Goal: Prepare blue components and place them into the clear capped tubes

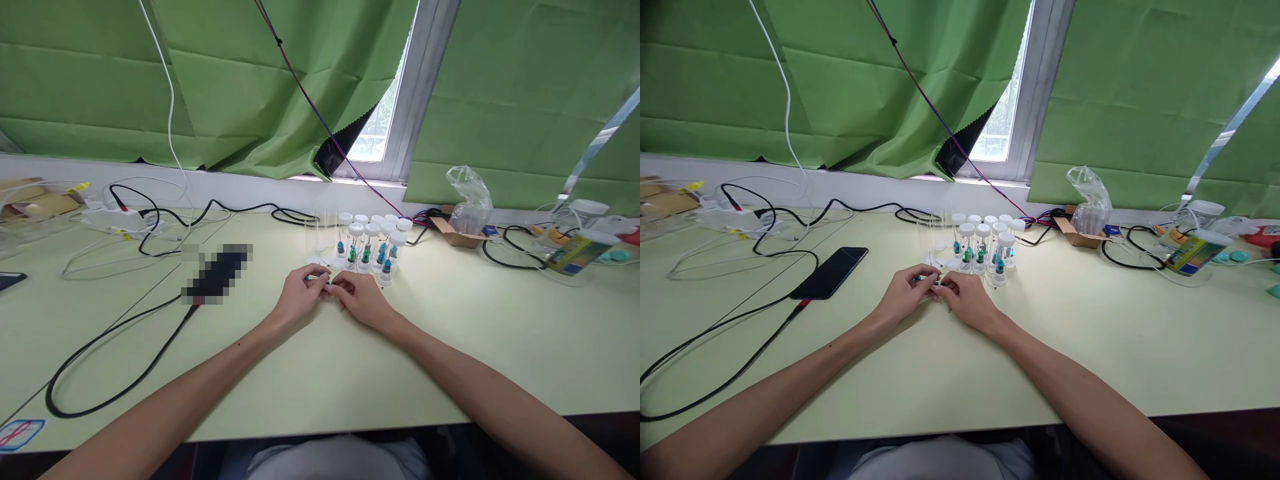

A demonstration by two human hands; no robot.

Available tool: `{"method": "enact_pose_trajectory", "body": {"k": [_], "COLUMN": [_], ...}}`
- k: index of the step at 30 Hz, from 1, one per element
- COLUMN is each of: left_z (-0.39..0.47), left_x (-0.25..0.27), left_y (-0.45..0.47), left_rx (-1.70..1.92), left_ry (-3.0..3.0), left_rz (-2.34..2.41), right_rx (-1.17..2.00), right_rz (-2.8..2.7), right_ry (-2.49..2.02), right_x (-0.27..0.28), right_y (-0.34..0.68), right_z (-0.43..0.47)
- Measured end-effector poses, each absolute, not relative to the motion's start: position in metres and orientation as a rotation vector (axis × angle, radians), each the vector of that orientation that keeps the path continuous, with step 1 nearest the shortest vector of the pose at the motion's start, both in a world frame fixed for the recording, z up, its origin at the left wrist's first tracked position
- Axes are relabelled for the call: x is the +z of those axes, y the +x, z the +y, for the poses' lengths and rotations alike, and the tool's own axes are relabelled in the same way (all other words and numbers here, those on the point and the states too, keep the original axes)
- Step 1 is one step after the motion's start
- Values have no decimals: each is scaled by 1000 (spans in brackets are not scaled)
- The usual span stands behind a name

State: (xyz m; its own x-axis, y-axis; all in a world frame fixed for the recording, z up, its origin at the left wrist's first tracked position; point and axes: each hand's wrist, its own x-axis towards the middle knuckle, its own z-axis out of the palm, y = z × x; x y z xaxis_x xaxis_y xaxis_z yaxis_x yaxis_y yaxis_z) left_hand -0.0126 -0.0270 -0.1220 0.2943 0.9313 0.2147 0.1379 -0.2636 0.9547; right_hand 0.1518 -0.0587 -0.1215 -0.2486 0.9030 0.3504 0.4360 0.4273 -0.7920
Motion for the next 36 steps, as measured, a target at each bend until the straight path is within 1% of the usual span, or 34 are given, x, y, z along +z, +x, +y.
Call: {"method": "enact_pose_trajectory", "body": {"k": [11, 23, 36], "left_z": [-27, -29, -28], "left_x": [-122, -117, -120], "left_y": [-12, -12, -12], "left_rx": [1119, 1155, 1165], "left_ry": [1612, 1593, 1584], "left_rz": [951, 1039, 1025], "right_rx": [682, 667, 695], "right_rz": [-1780, -1754, -1725], "right_ry": [-1113, -1114, -1129], "right_x": [-121, -122, -124], "right_y": [151, 151, 150], "right_z": [-59, -58, -58]}}
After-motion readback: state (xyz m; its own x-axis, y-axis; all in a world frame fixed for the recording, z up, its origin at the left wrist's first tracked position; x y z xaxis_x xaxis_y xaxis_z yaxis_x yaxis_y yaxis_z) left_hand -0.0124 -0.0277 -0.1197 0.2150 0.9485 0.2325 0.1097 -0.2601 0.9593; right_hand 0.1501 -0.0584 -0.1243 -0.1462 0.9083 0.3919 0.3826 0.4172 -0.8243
